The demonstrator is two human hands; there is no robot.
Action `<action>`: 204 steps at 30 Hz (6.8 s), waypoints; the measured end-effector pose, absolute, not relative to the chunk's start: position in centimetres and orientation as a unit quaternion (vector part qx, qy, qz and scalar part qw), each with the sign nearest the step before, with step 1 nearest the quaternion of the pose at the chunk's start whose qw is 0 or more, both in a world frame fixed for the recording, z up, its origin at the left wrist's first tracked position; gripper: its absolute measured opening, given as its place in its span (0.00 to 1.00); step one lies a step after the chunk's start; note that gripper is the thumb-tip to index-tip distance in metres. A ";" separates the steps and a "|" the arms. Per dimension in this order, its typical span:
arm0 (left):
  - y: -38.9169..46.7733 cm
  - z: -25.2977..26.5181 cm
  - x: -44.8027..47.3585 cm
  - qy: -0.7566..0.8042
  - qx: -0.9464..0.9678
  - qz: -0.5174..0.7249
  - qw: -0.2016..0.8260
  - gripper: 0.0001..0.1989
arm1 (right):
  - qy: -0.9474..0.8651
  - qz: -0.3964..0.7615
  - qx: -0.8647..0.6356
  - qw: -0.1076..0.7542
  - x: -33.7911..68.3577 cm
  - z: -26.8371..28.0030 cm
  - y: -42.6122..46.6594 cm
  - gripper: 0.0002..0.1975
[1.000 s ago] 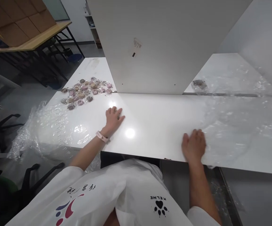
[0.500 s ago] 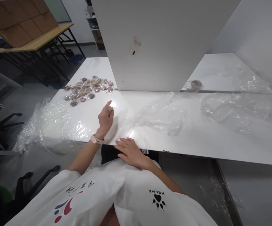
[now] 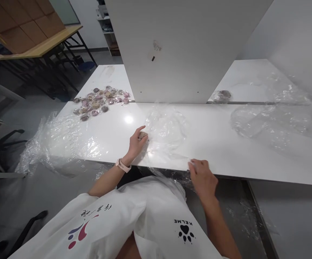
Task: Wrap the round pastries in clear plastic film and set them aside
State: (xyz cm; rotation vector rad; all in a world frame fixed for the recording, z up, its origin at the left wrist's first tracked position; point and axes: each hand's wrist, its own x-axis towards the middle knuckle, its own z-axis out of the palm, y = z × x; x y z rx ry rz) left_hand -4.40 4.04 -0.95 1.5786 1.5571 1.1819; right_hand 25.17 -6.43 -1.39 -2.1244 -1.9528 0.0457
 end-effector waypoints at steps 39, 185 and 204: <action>-5.5 -0.5 -4.4 0.413 0.787 0.456 0.046 0.24 | -0.633 0.639 -0.358 0.250 18.2 5.1 3.0 0.22; 1.2 -1.5 -3.2 0.572 0.709 0.297 0.286 0.21 | -0.728 0.309 -0.522 0.319 16.3 -2.1 1.5 0.25; 3.8 -2.0 -5.9 0.447 0.815 0.335 0.155 0.15 | -0.400 0.604 -0.585 0.364 15.3 -0.5 4.8 0.32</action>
